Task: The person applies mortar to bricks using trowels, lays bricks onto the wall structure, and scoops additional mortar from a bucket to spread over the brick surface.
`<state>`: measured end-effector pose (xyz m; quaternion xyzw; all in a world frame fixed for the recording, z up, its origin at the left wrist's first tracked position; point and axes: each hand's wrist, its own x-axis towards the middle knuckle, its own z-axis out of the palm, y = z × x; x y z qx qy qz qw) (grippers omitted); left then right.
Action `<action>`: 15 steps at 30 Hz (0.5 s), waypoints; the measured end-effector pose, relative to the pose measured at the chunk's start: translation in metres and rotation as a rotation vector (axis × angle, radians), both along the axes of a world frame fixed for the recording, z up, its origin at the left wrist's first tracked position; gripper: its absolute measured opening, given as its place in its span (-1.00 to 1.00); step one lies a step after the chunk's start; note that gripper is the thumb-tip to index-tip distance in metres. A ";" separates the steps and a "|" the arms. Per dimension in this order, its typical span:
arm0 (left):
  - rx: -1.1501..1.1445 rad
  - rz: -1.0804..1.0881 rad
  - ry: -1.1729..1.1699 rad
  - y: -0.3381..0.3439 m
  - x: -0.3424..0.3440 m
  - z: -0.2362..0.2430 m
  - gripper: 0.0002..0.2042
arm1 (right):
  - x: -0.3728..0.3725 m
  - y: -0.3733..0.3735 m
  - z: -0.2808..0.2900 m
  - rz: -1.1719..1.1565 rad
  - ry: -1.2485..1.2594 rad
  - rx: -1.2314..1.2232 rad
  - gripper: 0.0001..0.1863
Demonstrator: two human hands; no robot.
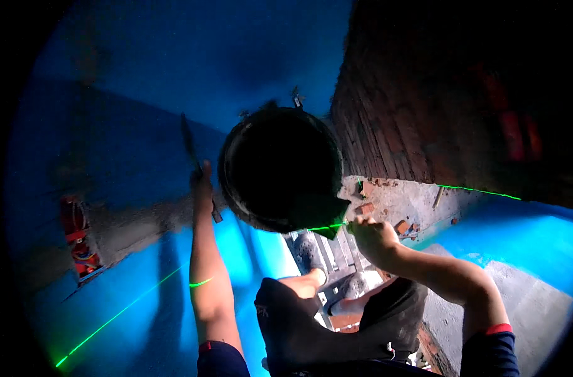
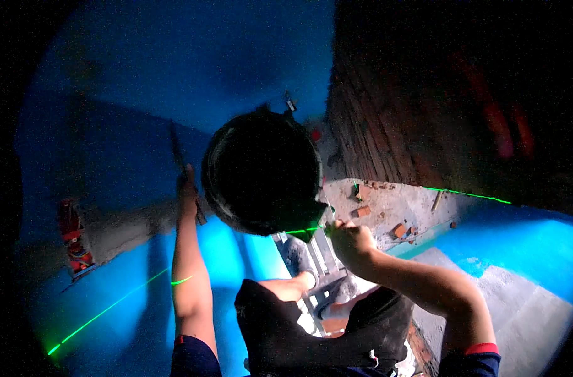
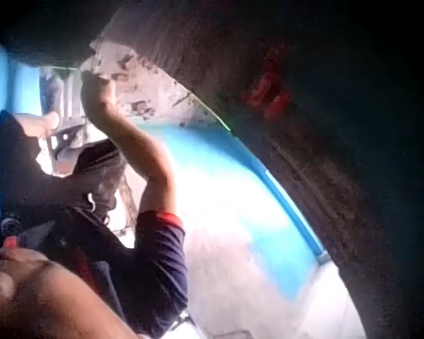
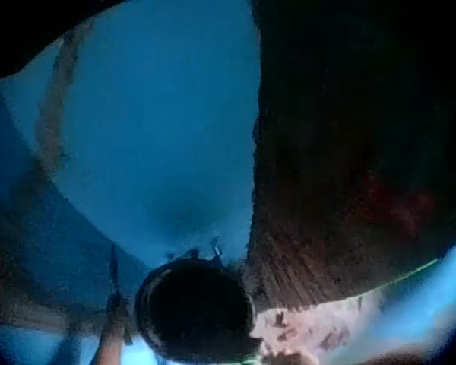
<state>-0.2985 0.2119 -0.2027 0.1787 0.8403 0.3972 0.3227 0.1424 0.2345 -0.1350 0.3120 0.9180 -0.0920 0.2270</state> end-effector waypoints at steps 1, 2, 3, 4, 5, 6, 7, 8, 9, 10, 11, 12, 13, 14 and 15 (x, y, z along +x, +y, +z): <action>-0.011 -0.077 -0.079 0.015 0.012 0.000 -0.53 | 0.015 0.000 0.002 -0.039 -0.026 -0.010 -0.78; 0.007 -0.077 -0.071 0.019 0.016 -0.006 -0.53 | 0.024 0.001 0.011 -0.065 -0.033 -0.020 -0.77; 0.181 -0.030 -0.210 0.019 0.019 -0.013 -0.53 | 0.026 0.001 0.023 -0.095 -0.022 -0.046 -0.78; 0.271 -0.008 -0.272 0.013 0.018 -0.016 -0.53 | 0.035 -0.009 0.009 -0.088 0.013 -0.033 -0.79; 0.362 0.006 -0.351 0.016 0.025 -0.018 -0.52 | 0.041 -0.011 0.002 -0.107 0.019 -0.037 -0.80; 0.273 -0.148 -0.215 0.011 0.028 -0.015 -0.49 | 0.047 -0.015 -0.002 -0.124 0.027 -0.042 -0.81; 0.259 -0.230 -0.190 0.016 0.039 -0.009 -0.46 | 0.055 -0.015 -0.005 -0.135 0.022 -0.027 -0.81; 0.246 -0.307 -0.160 0.018 0.047 -0.001 -0.42 | 0.063 -0.015 -0.006 -0.098 -0.003 -0.032 -0.81; 0.288 -0.305 -0.161 0.023 0.059 0.007 -0.45 | 0.070 -0.015 -0.006 -0.064 -0.030 -0.034 -0.81; 0.323 -0.303 -0.162 0.025 0.071 0.016 -0.47 | 0.079 -0.018 -0.012 -0.070 -0.030 -0.025 -0.81; 0.332 -0.311 -0.164 0.028 0.087 0.025 -0.47 | 0.089 -0.021 -0.020 -0.075 -0.027 -0.051 -0.81; 0.379 -0.366 -0.206 0.029 0.103 0.040 -0.47 | 0.096 -0.024 -0.025 -0.076 -0.016 -0.079 -0.80; 0.426 -0.422 -0.250 0.029 0.119 0.056 -0.47 | 0.103 -0.024 -0.025 -0.054 0.052 -0.092 -0.80; 0.482 -0.500 -0.221 0.030 0.137 0.070 -0.46 | 0.101 -0.018 -0.013 -0.033 -0.070 -0.250 -0.80; 0.474 -0.549 -0.221 0.030 0.145 0.075 -0.47 | 0.102 -0.014 -0.008 0.095 -0.002 -0.211 -0.79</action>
